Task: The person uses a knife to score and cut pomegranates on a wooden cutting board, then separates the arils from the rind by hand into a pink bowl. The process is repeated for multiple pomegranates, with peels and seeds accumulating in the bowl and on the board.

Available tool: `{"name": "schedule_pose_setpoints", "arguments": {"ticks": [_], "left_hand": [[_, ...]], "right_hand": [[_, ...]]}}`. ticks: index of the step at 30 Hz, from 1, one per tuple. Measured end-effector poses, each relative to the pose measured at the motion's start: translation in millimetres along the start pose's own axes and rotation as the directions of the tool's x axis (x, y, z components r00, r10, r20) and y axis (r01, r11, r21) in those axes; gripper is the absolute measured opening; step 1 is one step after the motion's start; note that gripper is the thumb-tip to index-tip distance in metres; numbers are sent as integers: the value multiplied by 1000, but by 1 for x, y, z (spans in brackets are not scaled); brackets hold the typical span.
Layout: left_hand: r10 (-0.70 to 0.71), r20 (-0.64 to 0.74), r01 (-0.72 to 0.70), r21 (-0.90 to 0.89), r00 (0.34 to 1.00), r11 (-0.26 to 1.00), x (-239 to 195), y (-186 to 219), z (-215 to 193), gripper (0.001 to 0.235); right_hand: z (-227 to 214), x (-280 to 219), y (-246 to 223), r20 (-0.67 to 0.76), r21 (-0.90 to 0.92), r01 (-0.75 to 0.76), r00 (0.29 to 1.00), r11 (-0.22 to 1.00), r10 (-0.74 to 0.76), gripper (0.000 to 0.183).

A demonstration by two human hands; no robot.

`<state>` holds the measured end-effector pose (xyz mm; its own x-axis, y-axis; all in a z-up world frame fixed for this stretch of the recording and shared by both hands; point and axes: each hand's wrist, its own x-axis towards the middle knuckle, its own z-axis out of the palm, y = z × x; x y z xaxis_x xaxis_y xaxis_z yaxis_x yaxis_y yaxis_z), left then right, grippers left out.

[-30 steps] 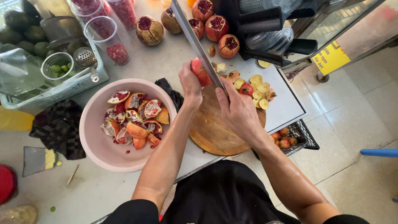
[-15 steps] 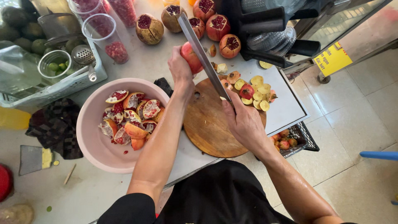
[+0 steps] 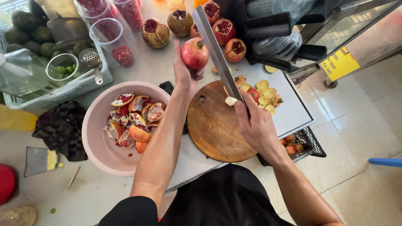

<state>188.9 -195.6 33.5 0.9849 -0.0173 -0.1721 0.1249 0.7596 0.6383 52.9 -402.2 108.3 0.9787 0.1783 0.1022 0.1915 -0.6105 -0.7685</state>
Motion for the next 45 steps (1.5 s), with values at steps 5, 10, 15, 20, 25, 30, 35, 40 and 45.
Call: {"name": "schedule_pose_setpoints", "arguments": {"ticks": [5,10,15,20,25,30,35,40,45], "left_hand": [[58,-45,-52,121,997,991,-4,-8,3,53],[185,-162,-146,225,969,963,-1,-16,4,42],[238,-203,-178,273,950,945,5,-20,-1,39],[260,-216,-184,319,941,930,8,-23,-4,41],[256,-239,-168,335,937,927,9,-25,-5,42],[334,-224,-208,448,916,869,17,-38,-18,50],[619,-32,-421,706,785,569,14,-55,-25,51],[340,-310,-164,477,888,864,16,-18,-18,50],[127,-281,-60,234,951,970,21,21,-27,54]], "right_hand": [[5,5,-7,5,-59,22,1000,998,-22,43],[5,7,-10,21,-51,-20,1000,999,21,46],[7,9,-8,44,-46,-31,998,998,33,47],[9,9,-3,15,-33,38,999,999,-37,46],[7,8,-6,27,-60,15,1000,998,-14,46],[5,12,-8,57,-49,-46,997,998,49,45],[7,22,-5,-28,-37,212,977,977,-213,39],[3,6,-1,116,-87,-19,993,996,29,46],[3,-12,19,157,-111,-12,987,994,29,46]]}}
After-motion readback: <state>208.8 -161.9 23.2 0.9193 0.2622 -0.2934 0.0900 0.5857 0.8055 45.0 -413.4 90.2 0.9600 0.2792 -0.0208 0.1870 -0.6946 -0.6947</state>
